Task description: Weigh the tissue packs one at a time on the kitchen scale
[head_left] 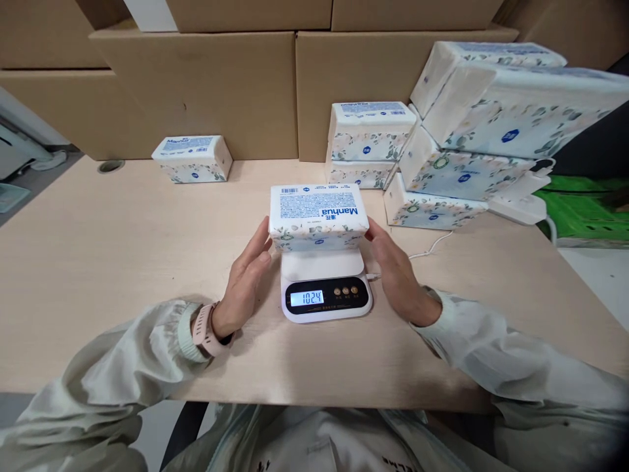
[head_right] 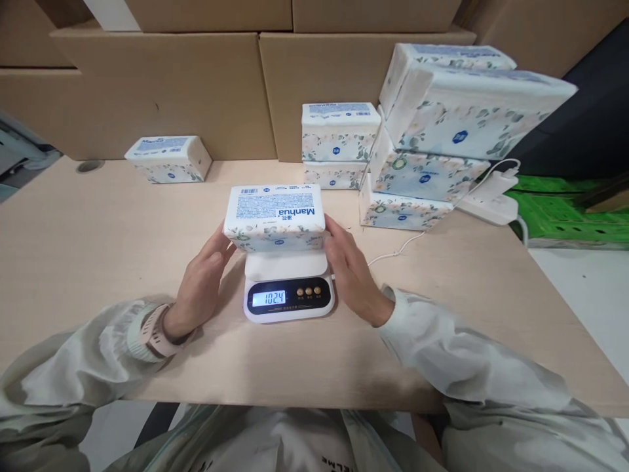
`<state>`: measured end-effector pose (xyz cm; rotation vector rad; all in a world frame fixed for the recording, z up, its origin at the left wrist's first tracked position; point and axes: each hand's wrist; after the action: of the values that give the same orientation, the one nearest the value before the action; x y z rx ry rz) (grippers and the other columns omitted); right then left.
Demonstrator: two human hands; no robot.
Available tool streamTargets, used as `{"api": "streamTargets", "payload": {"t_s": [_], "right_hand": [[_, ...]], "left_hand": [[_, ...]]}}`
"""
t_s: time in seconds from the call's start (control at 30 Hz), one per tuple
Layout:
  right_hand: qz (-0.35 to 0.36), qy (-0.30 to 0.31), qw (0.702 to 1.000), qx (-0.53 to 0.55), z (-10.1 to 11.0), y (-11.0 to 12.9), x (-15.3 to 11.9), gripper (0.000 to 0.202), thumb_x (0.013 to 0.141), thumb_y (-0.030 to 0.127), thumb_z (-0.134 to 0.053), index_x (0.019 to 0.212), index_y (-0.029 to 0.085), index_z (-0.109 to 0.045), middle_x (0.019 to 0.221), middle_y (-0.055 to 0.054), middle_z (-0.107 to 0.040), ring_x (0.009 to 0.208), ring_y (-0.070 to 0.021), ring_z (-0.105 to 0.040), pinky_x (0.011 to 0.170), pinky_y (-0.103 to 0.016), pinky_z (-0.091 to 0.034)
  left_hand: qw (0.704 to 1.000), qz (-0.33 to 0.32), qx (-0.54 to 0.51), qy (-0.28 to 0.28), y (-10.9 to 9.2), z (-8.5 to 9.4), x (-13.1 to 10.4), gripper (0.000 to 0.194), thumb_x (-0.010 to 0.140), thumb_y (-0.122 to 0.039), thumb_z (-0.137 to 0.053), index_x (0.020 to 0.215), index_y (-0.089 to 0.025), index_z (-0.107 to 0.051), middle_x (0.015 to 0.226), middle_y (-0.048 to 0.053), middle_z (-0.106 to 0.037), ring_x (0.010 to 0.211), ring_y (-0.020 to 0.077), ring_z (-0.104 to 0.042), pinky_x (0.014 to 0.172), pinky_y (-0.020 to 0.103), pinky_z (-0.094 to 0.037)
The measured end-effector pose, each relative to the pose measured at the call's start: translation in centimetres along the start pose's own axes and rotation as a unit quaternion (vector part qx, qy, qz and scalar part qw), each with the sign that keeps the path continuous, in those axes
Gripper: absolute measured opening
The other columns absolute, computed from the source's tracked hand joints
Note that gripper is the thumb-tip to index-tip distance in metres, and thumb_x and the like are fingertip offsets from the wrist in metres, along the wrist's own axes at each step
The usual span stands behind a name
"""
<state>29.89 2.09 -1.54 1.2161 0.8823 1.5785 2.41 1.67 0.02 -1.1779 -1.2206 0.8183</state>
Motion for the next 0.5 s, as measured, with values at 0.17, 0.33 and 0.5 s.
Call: {"api": "streamTargets", "payload": {"t_s": [0.17, 0.33, 0.5], "right_hand": [[0.087, 0.028, 0.995, -0.042, -1.0, 1.8, 1.4, 0.064, 0.109, 0.058, -0.052, 0.168, 0.036, -0.038, 0.165, -0.009, -0.056, 0.154, -0.0326, -0.052, 0.132, -0.064, -0.041], [0.222, -0.132, 0.959, -0.114, -0.7, 2.2, 9.5, 0.071, 0.106, 0.074, -0.043, 0.169, 0.045, -0.026, 0.171, -0.003, -0.046, 0.162, -0.0323, -0.042, 0.138, -0.063, -0.033], [0.224, -0.260, 0.919, -0.194, 0.9, 1.3, 19.0, 0.081, 0.101, 0.086, -0.023, 0.170, 0.045, -0.012, 0.179, 0.001, -0.031, 0.172, -0.0239, -0.021, 0.145, -0.050, -0.019]], "left_hand": [[0.996, -0.079, 0.036, 0.029, -2.1, -1.0, 2.4, 0.057, 0.103, -0.050, -0.068, 0.158, -0.036, -0.060, 0.176, -0.002, -0.043, 0.171, 0.0361, -0.026, 0.143, 0.055, -0.025], [0.986, -0.162, 0.034, -0.012, -3.1, -2.6, 11.0, 0.082, 0.090, -0.066, -0.080, 0.162, -0.037, -0.052, 0.175, -0.005, -0.043, 0.172, 0.0378, -0.023, 0.142, 0.053, -0.026], [0.952, -0.294, 0.074, 0.044, 0.1, -3.4, 23.6, 0.099, 0.090, -0.064, -0.080, 0.170, -0.030, -0.033, 0.178, -0.007, -0.036, 0.171, 0.0325, -0.024, 0.139, 0.036, -0.028]]}}
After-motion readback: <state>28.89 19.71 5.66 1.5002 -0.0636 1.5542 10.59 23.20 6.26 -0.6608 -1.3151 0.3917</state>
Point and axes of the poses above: each hand's wrist, its own x-axis towards the middle knuckle, its own z-axis out of the back of the hand, y = z × x
